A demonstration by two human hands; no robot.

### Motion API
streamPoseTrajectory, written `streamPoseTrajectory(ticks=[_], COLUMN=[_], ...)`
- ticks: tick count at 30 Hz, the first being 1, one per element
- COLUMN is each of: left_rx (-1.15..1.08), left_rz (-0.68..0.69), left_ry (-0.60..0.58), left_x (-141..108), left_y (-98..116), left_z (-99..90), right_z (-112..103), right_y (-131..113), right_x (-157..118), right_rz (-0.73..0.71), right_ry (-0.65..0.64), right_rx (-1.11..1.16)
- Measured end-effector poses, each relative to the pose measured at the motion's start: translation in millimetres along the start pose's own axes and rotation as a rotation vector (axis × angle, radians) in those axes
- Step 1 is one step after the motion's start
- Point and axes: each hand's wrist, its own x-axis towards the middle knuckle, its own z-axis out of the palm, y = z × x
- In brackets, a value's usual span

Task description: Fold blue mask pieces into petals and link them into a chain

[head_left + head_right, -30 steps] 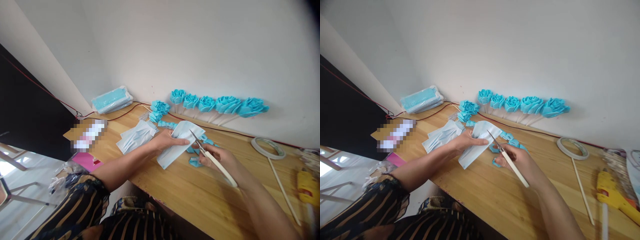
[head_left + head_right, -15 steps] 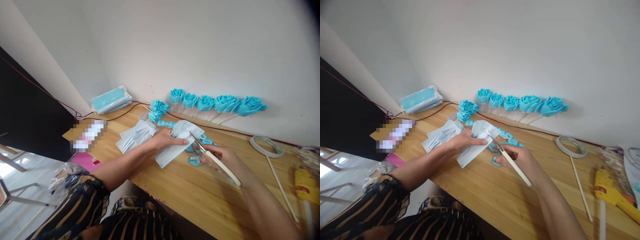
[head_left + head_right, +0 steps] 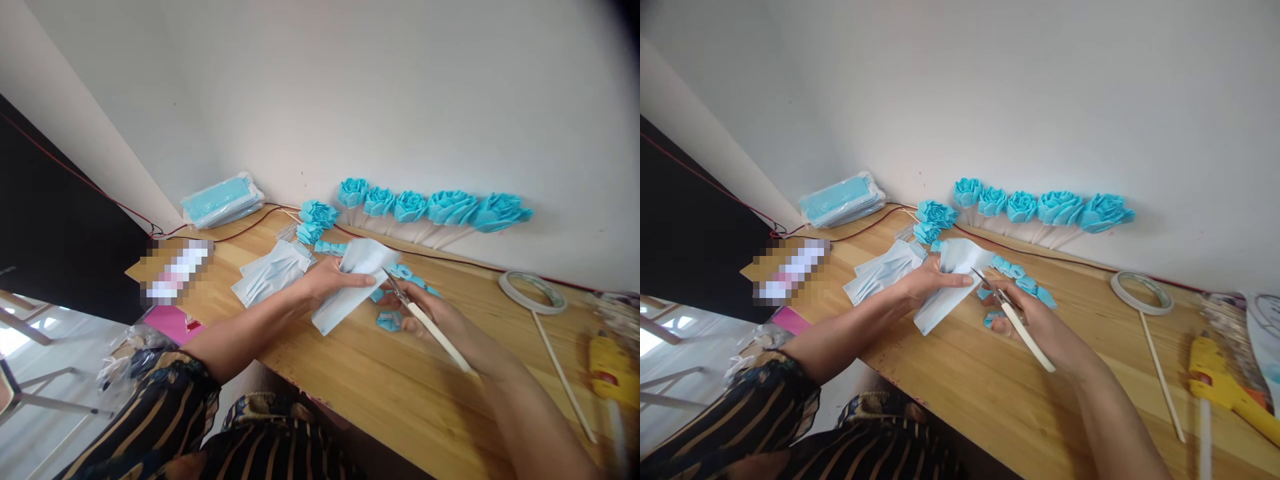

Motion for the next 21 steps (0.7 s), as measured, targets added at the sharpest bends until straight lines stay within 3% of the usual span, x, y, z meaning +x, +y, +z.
streamPoseTrajectory(ticks=[4, 7, 13, 17, 21], left_rx=[-0.115, -0.212, -0.283, -0.278, -0.253], left_rz=[0.087, 0.197, 0.165, 0.120, 0.156], left_ry=[0.170, 0.200, 0.068, -0.003, 0.011], left_x=[5.5, 8.5, 5.6, 1.1, -2.0], left_y=[-0.8, -6.3, -26.9, -31.2, -21.8], left_z=[-2.2, 1.4, 16.3, 21.2, 21.5], right_z=[8.4, 25.3, 60.1, 60.4, 55.9], right_y=[-7.3, -17.9, -31.2, -25.6, -21.1], right_x=[0.4, 3.5, 6.7, 6.8, 7.9], right_rz=[-0.005, -0.056, -0.133, -0.151, -0.130], right_ry=[0.074, 0.218, 0.440, 0.515, 0.520], right_rx=[0.007, 0.090, 0.135, 0.122, 0.141])
